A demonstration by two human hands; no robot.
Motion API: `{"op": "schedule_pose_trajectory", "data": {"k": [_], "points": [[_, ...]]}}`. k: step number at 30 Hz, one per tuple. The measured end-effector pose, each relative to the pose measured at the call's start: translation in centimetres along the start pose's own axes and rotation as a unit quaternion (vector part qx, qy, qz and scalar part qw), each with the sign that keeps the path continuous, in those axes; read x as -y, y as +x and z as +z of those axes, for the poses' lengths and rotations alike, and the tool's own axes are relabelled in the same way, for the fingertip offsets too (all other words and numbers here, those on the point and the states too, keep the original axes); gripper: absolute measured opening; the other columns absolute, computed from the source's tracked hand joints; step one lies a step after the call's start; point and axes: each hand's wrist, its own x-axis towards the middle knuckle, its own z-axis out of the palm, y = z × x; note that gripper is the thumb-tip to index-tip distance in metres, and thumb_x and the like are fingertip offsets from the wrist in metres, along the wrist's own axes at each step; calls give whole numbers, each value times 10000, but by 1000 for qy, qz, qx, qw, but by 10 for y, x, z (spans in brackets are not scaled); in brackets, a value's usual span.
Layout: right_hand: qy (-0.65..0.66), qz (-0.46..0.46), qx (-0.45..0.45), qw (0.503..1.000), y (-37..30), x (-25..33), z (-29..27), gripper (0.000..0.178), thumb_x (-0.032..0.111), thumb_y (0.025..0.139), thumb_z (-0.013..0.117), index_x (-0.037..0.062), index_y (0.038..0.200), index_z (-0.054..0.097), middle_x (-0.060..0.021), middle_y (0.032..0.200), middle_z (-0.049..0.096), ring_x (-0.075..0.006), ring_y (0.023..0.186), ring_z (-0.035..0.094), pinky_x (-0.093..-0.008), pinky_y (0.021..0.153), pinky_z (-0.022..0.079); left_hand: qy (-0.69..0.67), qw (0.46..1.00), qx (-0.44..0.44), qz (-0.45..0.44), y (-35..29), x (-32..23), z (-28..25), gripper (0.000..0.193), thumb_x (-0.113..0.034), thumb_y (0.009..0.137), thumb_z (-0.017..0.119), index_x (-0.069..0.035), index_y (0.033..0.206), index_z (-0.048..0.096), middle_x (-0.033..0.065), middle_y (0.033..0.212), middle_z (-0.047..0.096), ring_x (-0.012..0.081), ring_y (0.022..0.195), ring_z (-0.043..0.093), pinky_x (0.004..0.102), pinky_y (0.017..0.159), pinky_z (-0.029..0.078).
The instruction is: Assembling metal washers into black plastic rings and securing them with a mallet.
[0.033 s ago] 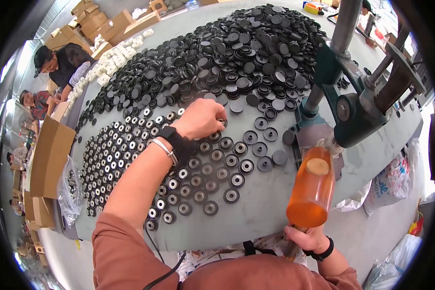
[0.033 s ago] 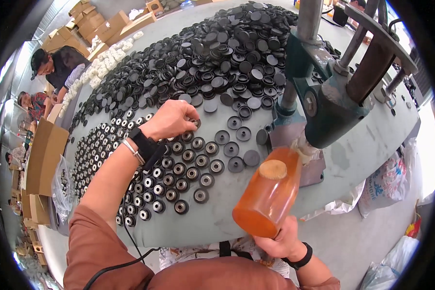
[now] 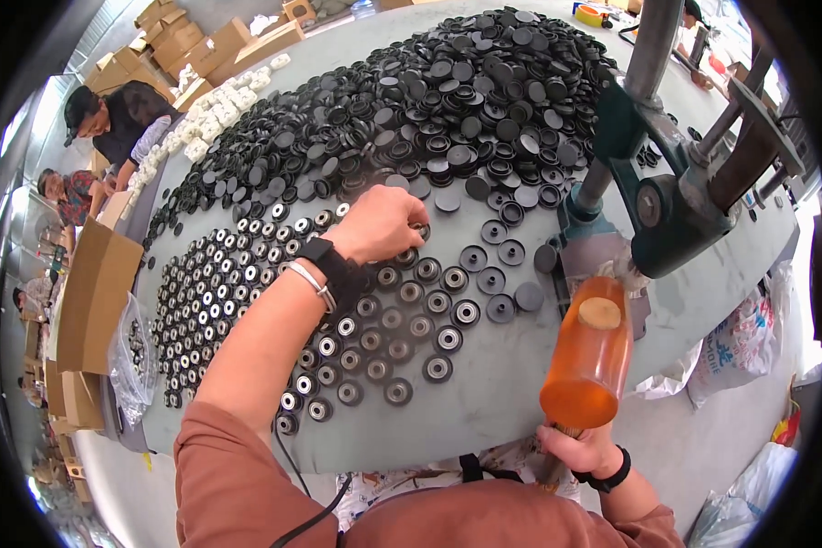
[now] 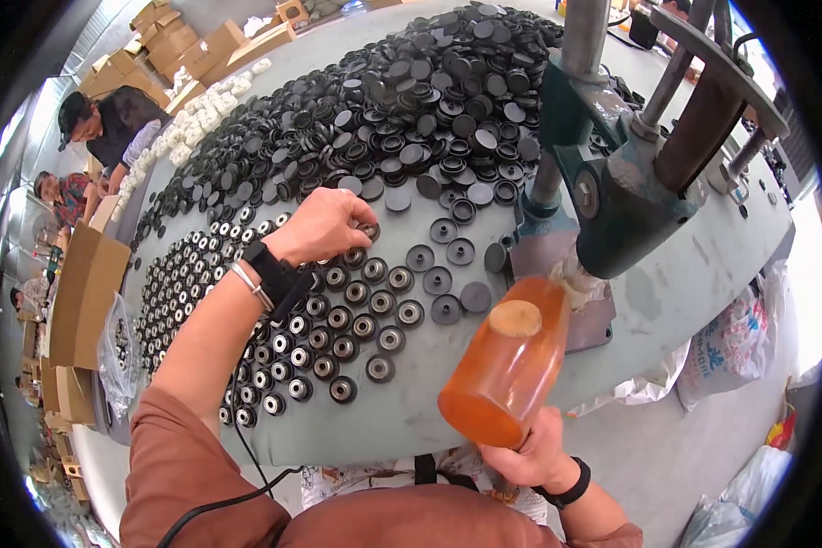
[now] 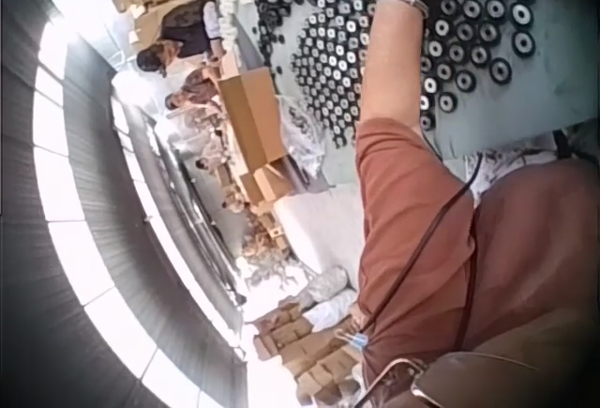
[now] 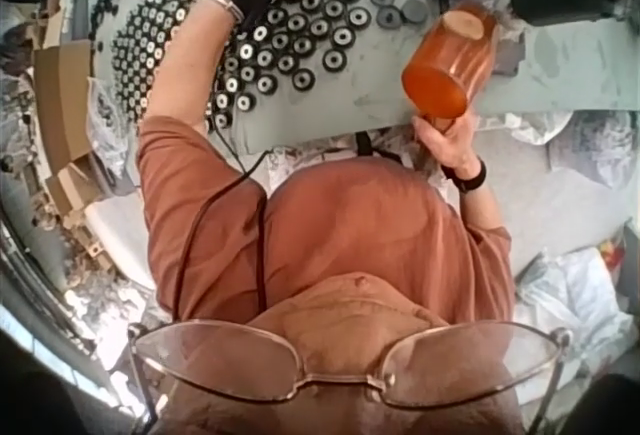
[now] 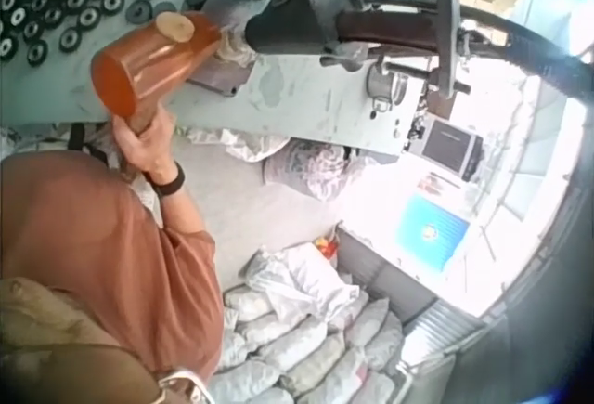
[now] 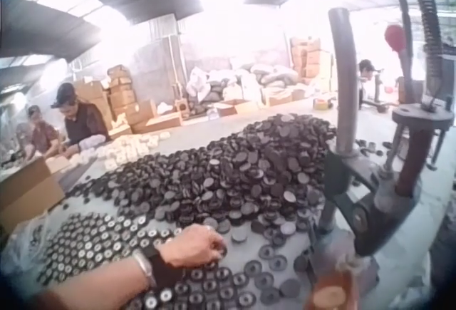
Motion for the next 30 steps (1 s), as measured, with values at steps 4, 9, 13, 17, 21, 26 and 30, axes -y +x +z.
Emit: {"op": "schedule_pose_trajectory", "data": {"k": [4,9,13,17,21,26,30], "points": [[-29,-15,-20,999,2,4,4,197,56,660,675,20,848,627,-64,750,655,-159,637,622,-272,579,480,-77,997,-8,-26,-3,8,3,288,-140,683,711,-25,946,686,140,871,669,220,787,640,299,734,502],[-34,-12,-26,999,1,5,4,211,71,658,688,17,854,628,-67,752,656,-159,640,625,-274,595,487,-122,990,0,-65,4,10,-6,224,-147,700,735,-17,880,704,67,723,676,120,654,617,252,643,500],[-51,-27,-34,998,1,6,6,219,79,653,687,15,854,627,-67,754,658,-169,638,630,-273,598,486,-201,969,88,-117,17,15,-16,202,-142,695,762,4,823,705,44,686,651,83,599,594,214,571,484],[-52,-17,-26,998,1,3,6,216,81,651,688,18,847,624,-70,749,657,-185,633,635,-269,589,481,-209,958,118,-159,30,23,-15,181,-105,646,795,0,725,670,47,671,641,101,593,599,227,547,502],[-100,-76,38,991,3,-2,-1,258,-17,677,627,-17,929,574,-39,735,578,-127,618,547,-262,539,438,-155,966,138,-152,36,14,-20,206,-123,643,803,1,706,651,56,673,634,115,594,603,243,550,518],[-113,-73,54,989,2,2,-2,260,5,695,615,-7,952,587,-38,843,586,-161,749,550,-286,634,443,-168,968,124,-142,27,18,-16,238,-170,668,797,-4,687,628,49,657,621,110,587,599,239,532,511],[-107,-99,35,989,0,-8,-1,219,6,708,608,-2,926,588,-32,783,586,-150,688,552,-281,594,440,-187,963,122,-149,28,22,-18,252,-208,690,787,-18,686,623,29,633,606,100,571,589,223,509,495]]}}
